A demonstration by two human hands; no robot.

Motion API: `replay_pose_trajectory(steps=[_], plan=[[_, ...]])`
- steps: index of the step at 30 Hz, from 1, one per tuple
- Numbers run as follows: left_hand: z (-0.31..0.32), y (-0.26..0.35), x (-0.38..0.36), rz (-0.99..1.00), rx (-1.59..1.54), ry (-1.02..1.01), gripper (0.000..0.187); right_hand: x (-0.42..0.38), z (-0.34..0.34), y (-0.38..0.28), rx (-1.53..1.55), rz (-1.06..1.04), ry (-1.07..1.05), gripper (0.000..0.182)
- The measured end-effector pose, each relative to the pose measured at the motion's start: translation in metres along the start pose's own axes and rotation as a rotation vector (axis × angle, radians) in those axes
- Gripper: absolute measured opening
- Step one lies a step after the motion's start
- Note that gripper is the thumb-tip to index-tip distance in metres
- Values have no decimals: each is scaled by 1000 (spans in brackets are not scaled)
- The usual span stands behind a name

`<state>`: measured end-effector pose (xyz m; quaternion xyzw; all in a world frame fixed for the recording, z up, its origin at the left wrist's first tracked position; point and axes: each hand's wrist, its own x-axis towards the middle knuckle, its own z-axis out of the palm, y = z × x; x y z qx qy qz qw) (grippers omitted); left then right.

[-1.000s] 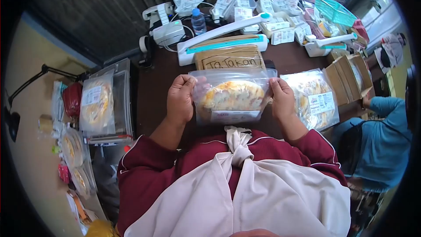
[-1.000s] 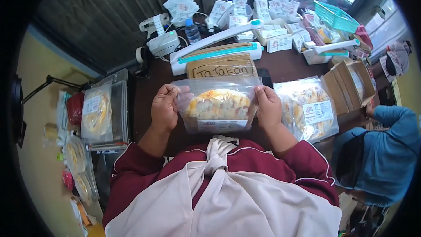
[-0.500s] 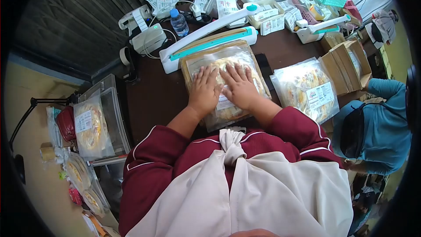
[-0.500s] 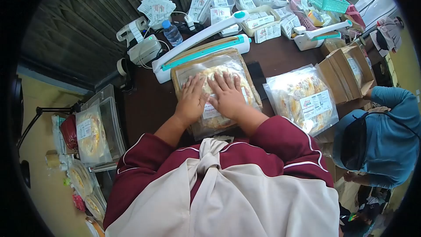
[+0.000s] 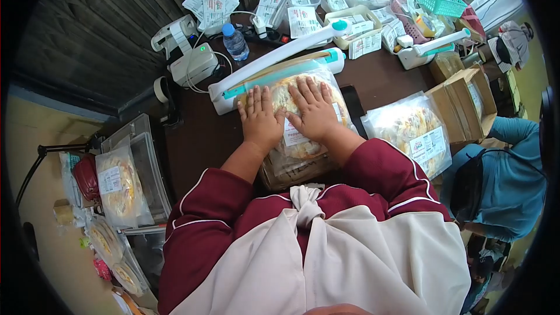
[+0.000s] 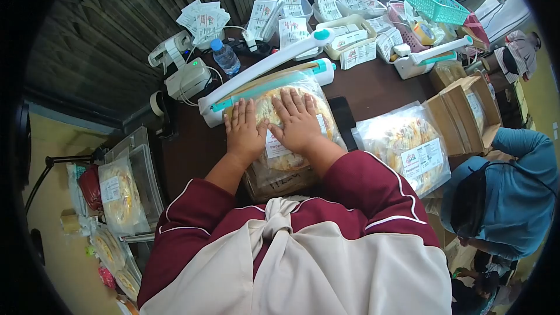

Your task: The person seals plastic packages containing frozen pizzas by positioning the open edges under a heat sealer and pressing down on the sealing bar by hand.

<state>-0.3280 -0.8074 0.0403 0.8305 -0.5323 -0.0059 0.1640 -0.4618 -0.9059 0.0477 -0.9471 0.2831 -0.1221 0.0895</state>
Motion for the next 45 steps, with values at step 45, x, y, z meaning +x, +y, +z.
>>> replay_pose_trajectory(steps=[45], plan=[[4,-28,163,-200,-12,-453,40,137,-9,146,164,417,-73,36]])
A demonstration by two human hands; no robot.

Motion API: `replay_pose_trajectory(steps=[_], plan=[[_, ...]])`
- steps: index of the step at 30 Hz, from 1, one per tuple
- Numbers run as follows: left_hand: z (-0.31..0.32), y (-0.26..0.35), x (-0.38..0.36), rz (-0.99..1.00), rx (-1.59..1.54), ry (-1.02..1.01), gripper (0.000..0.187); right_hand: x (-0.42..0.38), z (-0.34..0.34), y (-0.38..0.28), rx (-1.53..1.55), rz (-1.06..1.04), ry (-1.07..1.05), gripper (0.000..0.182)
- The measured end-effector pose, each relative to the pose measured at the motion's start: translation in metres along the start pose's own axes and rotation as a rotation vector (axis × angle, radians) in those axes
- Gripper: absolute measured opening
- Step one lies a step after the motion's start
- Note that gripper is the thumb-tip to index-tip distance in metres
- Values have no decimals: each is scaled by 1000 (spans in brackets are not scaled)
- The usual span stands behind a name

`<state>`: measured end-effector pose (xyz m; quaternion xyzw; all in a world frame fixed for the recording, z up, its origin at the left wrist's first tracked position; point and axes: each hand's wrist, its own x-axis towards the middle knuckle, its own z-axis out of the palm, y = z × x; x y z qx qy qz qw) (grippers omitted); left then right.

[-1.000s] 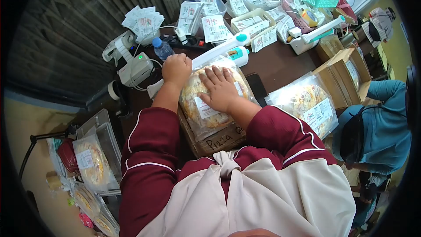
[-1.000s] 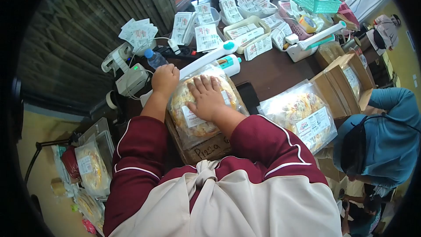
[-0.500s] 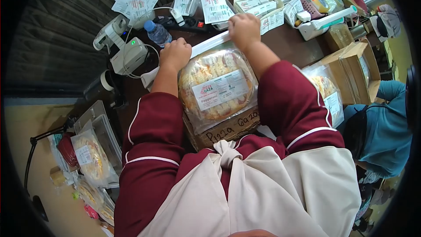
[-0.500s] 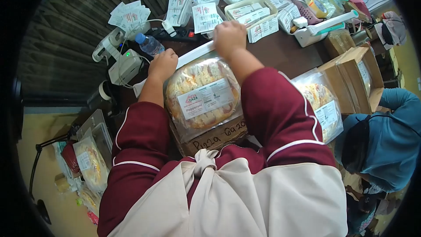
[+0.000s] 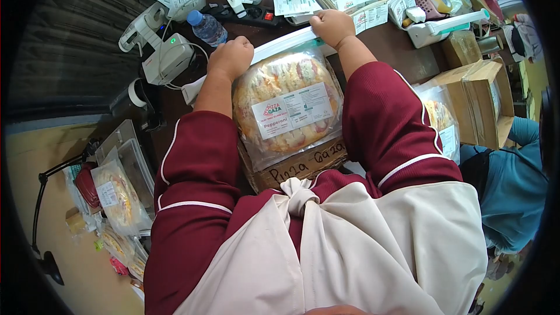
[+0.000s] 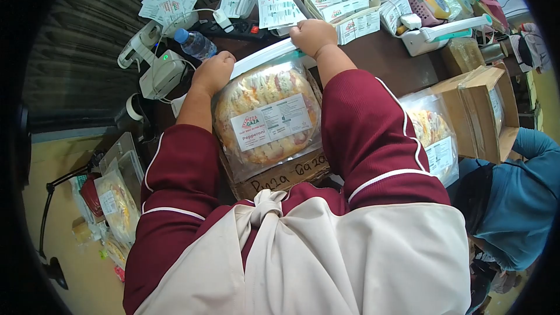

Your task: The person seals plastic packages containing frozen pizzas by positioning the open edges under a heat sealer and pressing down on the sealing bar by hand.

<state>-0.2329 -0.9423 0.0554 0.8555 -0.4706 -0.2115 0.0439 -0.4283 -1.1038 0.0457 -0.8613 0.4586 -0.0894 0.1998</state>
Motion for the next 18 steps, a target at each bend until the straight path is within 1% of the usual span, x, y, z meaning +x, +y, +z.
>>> replay_pose_trajectory(steps=[6,9,12,18], plan=[[-1,3,-2,0,13,16,40,-3,3,4,74,-53,57,35],[0,4,-4,-6,25,37,40,-3,4,5,87,-64,67,34],[-2,5,-5,-10,33,35,40,-3,10,8,92,-91,142,33],[-2,6,-6,-13,29,39,40,-3,13,11,116,-127,180,32]])
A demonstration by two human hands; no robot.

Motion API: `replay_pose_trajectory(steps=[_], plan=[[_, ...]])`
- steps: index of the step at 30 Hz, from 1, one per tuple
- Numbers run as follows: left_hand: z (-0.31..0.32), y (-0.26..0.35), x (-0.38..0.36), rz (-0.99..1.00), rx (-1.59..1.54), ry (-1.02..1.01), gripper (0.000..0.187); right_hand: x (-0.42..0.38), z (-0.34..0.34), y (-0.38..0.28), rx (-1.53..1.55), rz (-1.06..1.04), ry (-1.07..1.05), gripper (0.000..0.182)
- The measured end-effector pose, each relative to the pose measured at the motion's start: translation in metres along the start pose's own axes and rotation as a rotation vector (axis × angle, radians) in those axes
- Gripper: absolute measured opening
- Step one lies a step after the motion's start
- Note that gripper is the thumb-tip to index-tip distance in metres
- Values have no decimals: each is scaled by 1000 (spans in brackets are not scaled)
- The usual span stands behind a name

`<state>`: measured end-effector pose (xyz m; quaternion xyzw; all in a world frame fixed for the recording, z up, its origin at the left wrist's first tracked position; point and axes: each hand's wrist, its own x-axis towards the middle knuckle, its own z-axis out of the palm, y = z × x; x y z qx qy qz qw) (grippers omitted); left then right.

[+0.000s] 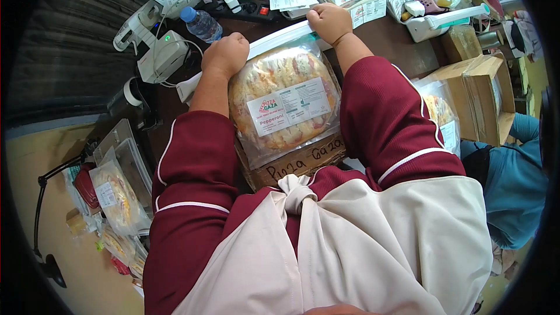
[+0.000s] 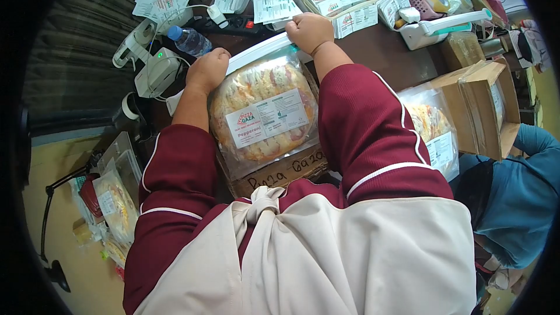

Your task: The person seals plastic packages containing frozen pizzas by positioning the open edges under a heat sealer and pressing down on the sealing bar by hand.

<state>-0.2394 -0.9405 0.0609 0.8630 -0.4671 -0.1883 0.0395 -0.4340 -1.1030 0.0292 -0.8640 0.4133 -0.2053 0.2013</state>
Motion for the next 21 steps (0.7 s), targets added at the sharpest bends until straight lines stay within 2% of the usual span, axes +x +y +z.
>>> replay_pose_trajectory(steps=[21], plan=[[-2,6,-8,1,50,80,39,0,0,2,38,-37,12,31]])
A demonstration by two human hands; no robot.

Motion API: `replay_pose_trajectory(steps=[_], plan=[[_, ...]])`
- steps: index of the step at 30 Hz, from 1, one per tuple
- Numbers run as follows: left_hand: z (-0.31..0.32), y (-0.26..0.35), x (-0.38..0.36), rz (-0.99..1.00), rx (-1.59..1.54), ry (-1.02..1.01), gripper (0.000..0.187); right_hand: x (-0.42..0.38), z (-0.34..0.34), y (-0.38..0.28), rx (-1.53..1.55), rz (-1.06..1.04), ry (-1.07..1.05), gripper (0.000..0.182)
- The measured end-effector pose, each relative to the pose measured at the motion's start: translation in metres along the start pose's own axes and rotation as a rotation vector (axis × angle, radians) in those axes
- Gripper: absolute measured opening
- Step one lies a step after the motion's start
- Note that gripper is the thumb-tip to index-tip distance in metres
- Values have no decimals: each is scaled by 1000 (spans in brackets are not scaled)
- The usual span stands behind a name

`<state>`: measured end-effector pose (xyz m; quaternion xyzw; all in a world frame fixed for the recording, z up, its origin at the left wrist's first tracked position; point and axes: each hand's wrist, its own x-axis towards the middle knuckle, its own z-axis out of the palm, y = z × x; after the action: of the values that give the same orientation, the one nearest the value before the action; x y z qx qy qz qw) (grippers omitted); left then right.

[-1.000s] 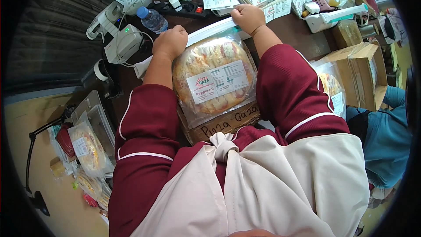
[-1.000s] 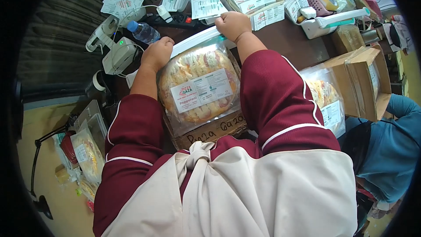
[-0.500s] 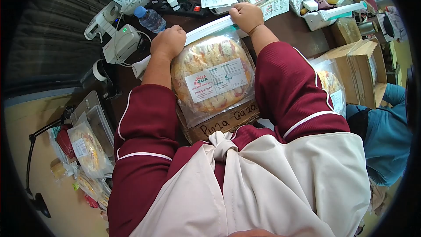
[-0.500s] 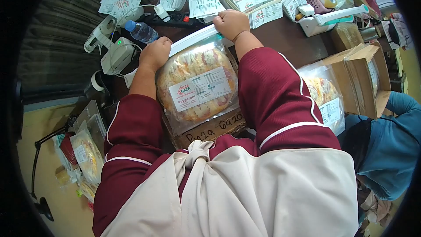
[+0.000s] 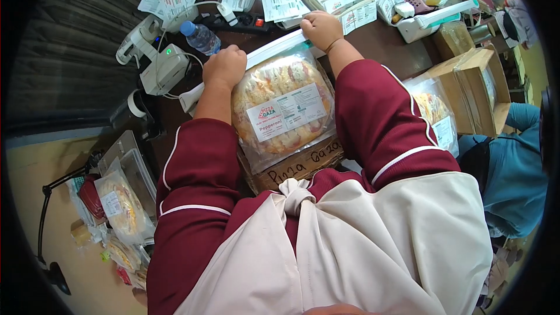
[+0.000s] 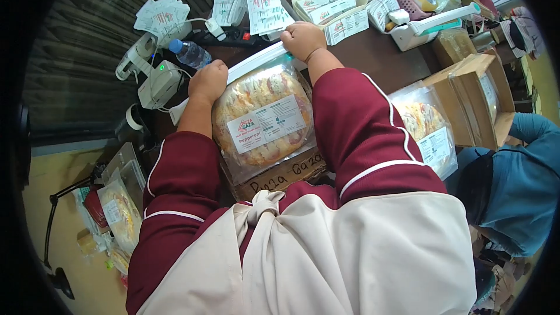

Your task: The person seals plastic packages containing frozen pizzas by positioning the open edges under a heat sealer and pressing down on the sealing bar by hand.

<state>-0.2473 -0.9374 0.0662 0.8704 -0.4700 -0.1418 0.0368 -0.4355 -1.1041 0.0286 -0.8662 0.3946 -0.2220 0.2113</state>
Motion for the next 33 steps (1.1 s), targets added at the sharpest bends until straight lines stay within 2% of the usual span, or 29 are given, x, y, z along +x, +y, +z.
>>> replay_pose_trajectory(steps=[2,3,4,5,6,7,8,9,10,11,13,15,16,17,18,19,20,21,22,23,24,26,28,29,30,32,33], plan=[[2,-1,0,21,4,35,40,4,-4,-3,36,49,-53,33],[2,-1,0,1,-49,38,34,5,-2,-1,177,3,50,35],[3,-5,-1,121,-134,130,31,6,5,4,318,-49,155,38],[6,-13,-5,244,-217,218,29,1,16,8,176,-141,379,45],[6,-19,-10,369,-300,307,28,-6,29,9,301,147,480,45],[7,-23,-17,496,-341,503,28,-17,35,3,437,430,568,45],[6,-29,-28,620,-379,696,31,-49,-4,-32,532,628,459,43],[-1,-27,-47,622,-374,847,29,-69,-11,-46,378,711,381,42],[3,-33,-61,555,-386,918,29,-96,-27,-61,304,580,189,43],[13,-39,-75,487,-401,980,29,-103,-8,-48,362,735,111,42],[35,-41,-114,226,-513,872,30,-136,-23,-63,312,620,-24,44],[62,-50,-139,30,-465,564,31,-160,-27,-63,256,591,-166,46],[65,-51,-154,29,-497,504,32,-167,-28,-65,228,619,-238,48],[66,-52,-164,33,-527,439,33,-178,-28,-68,359,638,-290,40],[53,-53,-172,2,-735,259,38,-187,-14,-64,386,641,-356,33],[61,-60,-174,-24,-782,304,38,-199,10,-50,581,594,-337,31],[46,-53,-183,-129,-1120,113,36,-208,-15,-69,636,743,-420,28],[34,-57,-187,-200,-1259,-103,34,-218,-22,-77,710,852,-441,32],[45,-80,-177,-197,-1380,-332,33,-227,-41,-90,557,843,-431,36],[43,-76,-184,-138,-1576,-413,34,-236,-30,-85,523,817,-348,41],[41,-68,-192,-115,-1589,-469,34,-242,-40,-83,519,795,-392,42],[29,-46,-204,-70,-1606,-581,35,-256,-67,-80,481,693,-338,43],[11,3,-225,28,-1689,-686,33,-270,-104,-71,379,602,-109,42],[6,27,-236,73,-1737,-736,32,-274,-137,-71,308,604,-108,41],[3,48,-244,118,-1733,-752,32,-281,-168,-67,324,570,-39,35],[2,87,-252,221,-1723,-792,32,-291,-224,-61,243,547,127,41],[10,102,-252,265,-1690,-773,31,-295,-242,-54,150,559,231,39]])
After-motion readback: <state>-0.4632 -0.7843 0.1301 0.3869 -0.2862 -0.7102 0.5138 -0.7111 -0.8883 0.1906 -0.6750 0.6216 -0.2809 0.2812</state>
